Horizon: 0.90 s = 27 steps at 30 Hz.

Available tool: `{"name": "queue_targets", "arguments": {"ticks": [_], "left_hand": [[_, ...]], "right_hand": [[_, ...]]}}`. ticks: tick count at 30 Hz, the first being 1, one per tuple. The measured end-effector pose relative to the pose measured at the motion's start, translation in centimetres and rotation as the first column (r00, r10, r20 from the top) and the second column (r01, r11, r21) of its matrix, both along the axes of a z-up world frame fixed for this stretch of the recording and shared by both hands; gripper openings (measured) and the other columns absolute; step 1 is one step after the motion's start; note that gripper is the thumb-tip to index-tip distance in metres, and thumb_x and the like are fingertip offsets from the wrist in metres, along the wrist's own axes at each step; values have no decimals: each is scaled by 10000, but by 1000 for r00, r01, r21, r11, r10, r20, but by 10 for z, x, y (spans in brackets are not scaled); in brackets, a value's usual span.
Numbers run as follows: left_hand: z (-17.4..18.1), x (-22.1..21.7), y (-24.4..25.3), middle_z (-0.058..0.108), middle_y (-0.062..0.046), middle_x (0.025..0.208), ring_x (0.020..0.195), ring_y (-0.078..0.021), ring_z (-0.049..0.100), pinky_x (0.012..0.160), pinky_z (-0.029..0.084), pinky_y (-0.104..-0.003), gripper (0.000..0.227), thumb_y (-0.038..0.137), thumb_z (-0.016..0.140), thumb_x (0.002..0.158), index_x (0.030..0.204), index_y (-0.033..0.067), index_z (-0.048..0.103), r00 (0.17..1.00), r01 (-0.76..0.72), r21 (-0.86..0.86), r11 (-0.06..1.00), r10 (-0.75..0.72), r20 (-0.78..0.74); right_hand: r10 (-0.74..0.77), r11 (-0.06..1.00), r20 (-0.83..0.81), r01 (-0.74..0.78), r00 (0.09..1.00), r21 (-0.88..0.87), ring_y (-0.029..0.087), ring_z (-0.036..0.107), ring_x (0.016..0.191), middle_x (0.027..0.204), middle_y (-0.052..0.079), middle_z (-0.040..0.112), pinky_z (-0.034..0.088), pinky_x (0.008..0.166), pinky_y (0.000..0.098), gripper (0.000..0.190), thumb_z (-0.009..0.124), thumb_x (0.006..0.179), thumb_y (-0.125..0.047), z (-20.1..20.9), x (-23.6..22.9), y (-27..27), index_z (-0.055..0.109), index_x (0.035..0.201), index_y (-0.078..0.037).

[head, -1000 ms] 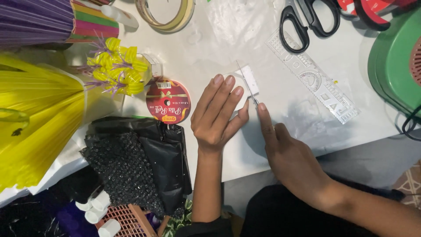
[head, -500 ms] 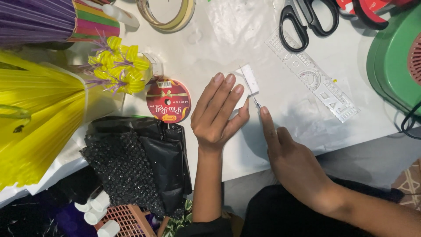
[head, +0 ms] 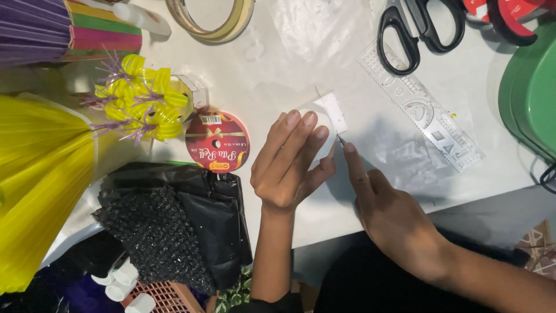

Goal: Cutting and shaping a white foam block using a utility knife and marking it with a pen.

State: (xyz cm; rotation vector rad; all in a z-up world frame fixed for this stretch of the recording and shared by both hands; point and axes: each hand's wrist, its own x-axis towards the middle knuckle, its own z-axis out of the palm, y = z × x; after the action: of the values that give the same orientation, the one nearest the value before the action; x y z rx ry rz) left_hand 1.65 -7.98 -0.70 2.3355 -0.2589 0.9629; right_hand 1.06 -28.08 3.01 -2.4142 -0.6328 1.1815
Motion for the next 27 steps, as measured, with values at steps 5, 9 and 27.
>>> {"name": "queue_targets", "arguments": {"ticks": [5, 9, 27], "left_hand": [[5, 4, -1, 694, -160, 1201, 1149, -325, 685, 922, 702, -521, 210, 147, 659, 1021, 1109, -29, 734, 1000, -10, -6, 1000, 10, 1], [5, 3, -3, 705, -176, 1184, 1130, -346, 702, 922, 701, -520, 231, 162, 646, 1032, 1153, -25, 706, 1000, -14, 6, 1000, 13, 23], [20, -7, -8, 694, -189, 1257, 1175, -394, 714, 1023, 654, -453, 308, 9, 789, 959, 1241, -13, 667, 997, -31, 96, 995, 24, 75]], "right_hand": [[-17, 1000, -52, 18, 998, 14, 528, 620, 697, 1170, 197, 512, 505, 565, 568, 896, 481, 962, -170, -8, 3, 6, -58, 1677, -174], [82, 996, 108, -87, 991, 38, 530, 636, 721, 1231, 255, 510, 555, 546, 557, 955, 547, 937, -95, -24, -4, 4, -83, 1655, -99], [94, 995, 389, -102, 917, 0, 345, 506, 404, 915, 119, 486, 456, 380, 469, 948, 453, 809, 120, -14, -37, -12, 79, 1667, -34]]}}
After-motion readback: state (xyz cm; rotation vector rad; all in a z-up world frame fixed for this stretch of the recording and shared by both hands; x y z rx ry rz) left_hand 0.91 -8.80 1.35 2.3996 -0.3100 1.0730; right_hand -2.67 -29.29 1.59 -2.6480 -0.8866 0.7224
